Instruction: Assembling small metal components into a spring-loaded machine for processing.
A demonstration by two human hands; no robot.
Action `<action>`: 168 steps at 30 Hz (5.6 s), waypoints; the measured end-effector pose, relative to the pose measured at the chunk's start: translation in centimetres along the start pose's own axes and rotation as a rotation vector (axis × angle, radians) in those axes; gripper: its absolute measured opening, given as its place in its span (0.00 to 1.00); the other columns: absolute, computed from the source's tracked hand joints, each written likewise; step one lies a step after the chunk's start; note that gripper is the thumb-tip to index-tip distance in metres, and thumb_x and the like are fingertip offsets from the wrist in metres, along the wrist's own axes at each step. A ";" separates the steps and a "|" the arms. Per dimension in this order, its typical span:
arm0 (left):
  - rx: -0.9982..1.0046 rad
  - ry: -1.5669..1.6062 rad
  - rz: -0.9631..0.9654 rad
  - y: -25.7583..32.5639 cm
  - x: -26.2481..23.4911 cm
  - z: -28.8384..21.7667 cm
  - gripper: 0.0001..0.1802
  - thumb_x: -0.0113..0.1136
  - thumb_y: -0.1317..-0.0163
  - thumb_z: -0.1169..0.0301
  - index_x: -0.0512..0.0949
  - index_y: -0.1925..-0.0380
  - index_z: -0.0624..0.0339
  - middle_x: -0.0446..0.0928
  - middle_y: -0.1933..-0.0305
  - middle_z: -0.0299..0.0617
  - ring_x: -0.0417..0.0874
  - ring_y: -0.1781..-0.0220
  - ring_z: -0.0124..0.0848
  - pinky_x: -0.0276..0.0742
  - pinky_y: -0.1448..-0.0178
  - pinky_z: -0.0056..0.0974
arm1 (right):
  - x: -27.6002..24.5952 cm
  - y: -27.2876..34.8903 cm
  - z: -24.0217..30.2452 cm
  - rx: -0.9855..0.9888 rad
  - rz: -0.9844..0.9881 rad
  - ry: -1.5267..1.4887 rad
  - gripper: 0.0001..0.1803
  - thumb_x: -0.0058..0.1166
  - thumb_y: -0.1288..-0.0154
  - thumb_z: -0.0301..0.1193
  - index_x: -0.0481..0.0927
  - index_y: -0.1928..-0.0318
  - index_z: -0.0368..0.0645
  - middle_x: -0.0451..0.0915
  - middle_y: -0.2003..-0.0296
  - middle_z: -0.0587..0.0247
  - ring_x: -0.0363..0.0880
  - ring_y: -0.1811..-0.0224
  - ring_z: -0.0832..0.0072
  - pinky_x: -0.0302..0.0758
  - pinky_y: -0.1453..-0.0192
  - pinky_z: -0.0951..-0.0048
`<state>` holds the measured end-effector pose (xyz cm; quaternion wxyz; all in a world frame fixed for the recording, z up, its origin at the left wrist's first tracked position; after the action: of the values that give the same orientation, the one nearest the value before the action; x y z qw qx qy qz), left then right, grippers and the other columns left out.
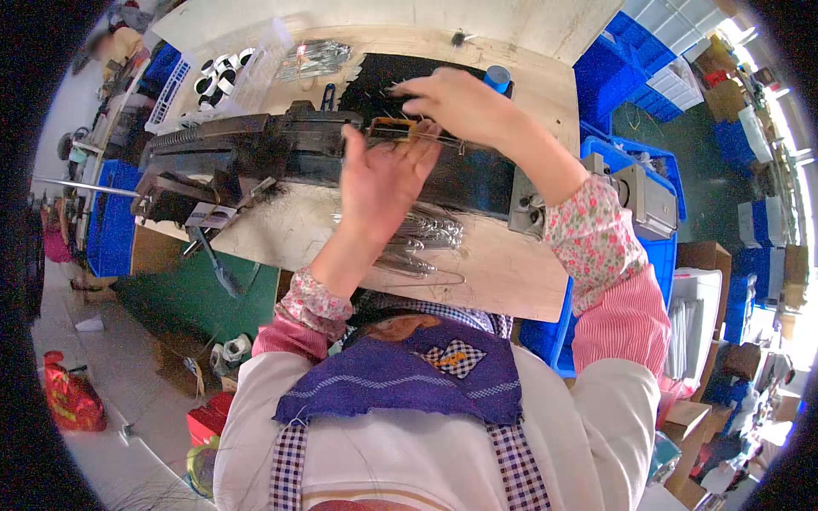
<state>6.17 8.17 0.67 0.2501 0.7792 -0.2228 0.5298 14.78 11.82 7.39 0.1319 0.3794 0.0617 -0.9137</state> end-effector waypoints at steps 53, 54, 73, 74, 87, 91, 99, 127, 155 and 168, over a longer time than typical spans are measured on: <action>-0.113 -0.200 0.031 6.3 -3.2 2.2 0.21 0.50 0.33 0.71 0.67 0.42 0.69 0.67 0.36 0.53 0.65 0.32 0.49 0.66 0.31 0.47 | 16.0 19.7 -3.3 0.055 -0.081 0.277 0.13 0.58 0.47 0.27 0.73 0.60 0.43 0.77 0.68 0.57 0.79 0.67 0.59 0.77 0.65 0.63; -0.061 -0.317 0.119 8.6 -2.6 0.5 0.22 0.48 0.33 0.71 0.67 0.41 0.69 0.67 0.35 0.53 0.66 0.32 0.50 0.67 0.32 0.47 | 15.9 19.8 -3.6 0.039 -0.076 0.284 0.13 0.58 0.47 0.27 0.73 0.60 0.43 0.77 0.68 0.57 0.79 0.67 0.59 0.77 0.65 0.63; 0.662 -2.228 -1.395 26.8 -17.3 -25.1 0.43 0.60 0.43 0.61 0.52 0.32 0.65 0.72 0.44 0.65 0.73 0.41 0.57 0.59 0.31 0.55 | -1.6 26.9 -5.7 0.260 -0.892 -0.368 0.02 0.49 0.33 0.23 0.74 0.63 0.36 0.69 0.74 0.73 0.63 0.75 0.87 0.60 0.72 0.83; 0.639 -2.463 -1.344 23.8 -14.1 -22.3 0.41 0.59 0.41 0.60 0.53 0.33 0.68 0.61 0.33 0.60 0.61 0.30 0.51 0.44 0.26 0.58 | -2.1 26.3 -5.1 0.285 -0.806 -0.362 0.02 0.49 0.34 0.22 0.74 0.65 0.36 0.70 0.75 0.71 0.64 0.75 0.85 0.61 0.71 0.82; 0.144 -1.675 0.194 11.3 -3.8 -5.6 0.11 0.46 0.30 0.67 0.71 0.60 0.66 0.71 0.51 0.51 0.80 0.58 0.42 0.76 0.55 0.41 | -0.6 9.6 5.4 0.009 -0.386 0.141 0.12 0.54 0.43 0.17 0.78 0.57 0.36 0.79 0.65 0.52 0.81 0.64 0.61 0.75 0.58 0.69; 0.306 -1.293 -0.009 9.1 -4.4 -3.7 0.10 0.44 0.28 0.66 0.70 0.64 0.60 0.69 0.73 0.37 0.73 0.72 0.30 0.72 0.67 0.35 | -0.1 7.0 4.0 -0.171 -0.365 0.316 0.15 0.54 0.46 0.17 0.78 0.56 0.38 0.76 0.63 0.55 0.78 0.60 0.57 0.76 0.57 0.66; -0.072 -0.182 0.218 8.5 3.7 -5.7 0.09 0.45 0.29 0.65 0.71 0.66 0.56 0.62 0.80 0.31 0.58 0.84 0.18 0.50 0.84 0.25 | 1.3 5.2 4.5 -0.231 -0.330 0.606 0.16 0.53 0.52 0.17 0.78 0.59 0.40 0.75 0.66 0.59 0.77 0.62 0.60 0.76 0.60 0.63; 1.060 -2.446 0.275 4.2 6.4 -8.0 0.10 0.55 0.43 0.76 0.81 0.62 0.56 0.81 0.60 0.43 0.83 0.61 0.36 0.81 0.62 0.38 | 0.8 3.0 4.1 -0.502 -0.391 0.244 0.08 0.56 0.45 0.26 0.80 0.63 0.41 0.79 0.69 0.58 0.79 0.63 0.58 0.76 0.59 0.63; 0.376 -0.673 -0.713 11.7 -18.6 -20.2 0.27 0.47 0.31 0.49 0.79 0.67 0.65 0.70 0.82 0.34 0.63 0.87 0.22 0.52 0.84 0.27 | 7.1 6.1 -6.4 0.307 -0.473 0.635 0.10 0.49 0.38 0.26 0.69 0.56 0.42 0.79 0.68 0.47 0.80 0.66 0.49 0.78 0.63 0.53; 0.574 -0.789 -0.164 9.9 -4.9 -11.8 0.11 0.49 0.30 0.66 0.73 0.67 0.62 0.63 0.81 0.29 0.57 0.86 0.16 0.48 0.85 0.25 | 4.8 13.6 1.2 0.113 -0.335 0.077 0.08 0.56 0.44 0.23 0.72 0.65 0.37 0.74 0.67 0.50 0.76 0.66 0.52 0.73 0.63 0.62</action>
<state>-10.00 8.29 1.33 -0.0371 0.9727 -0.0837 0.2133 14.67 -2.33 4.66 -0.0463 0.4054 0.0775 -0.9096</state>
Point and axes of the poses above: each hand's wrist, its own y-axis away from the middle knuckle, its own x-axis out of the palm, z = x × y, the point moved 9 cm from there along -y, towards the middle knuckle
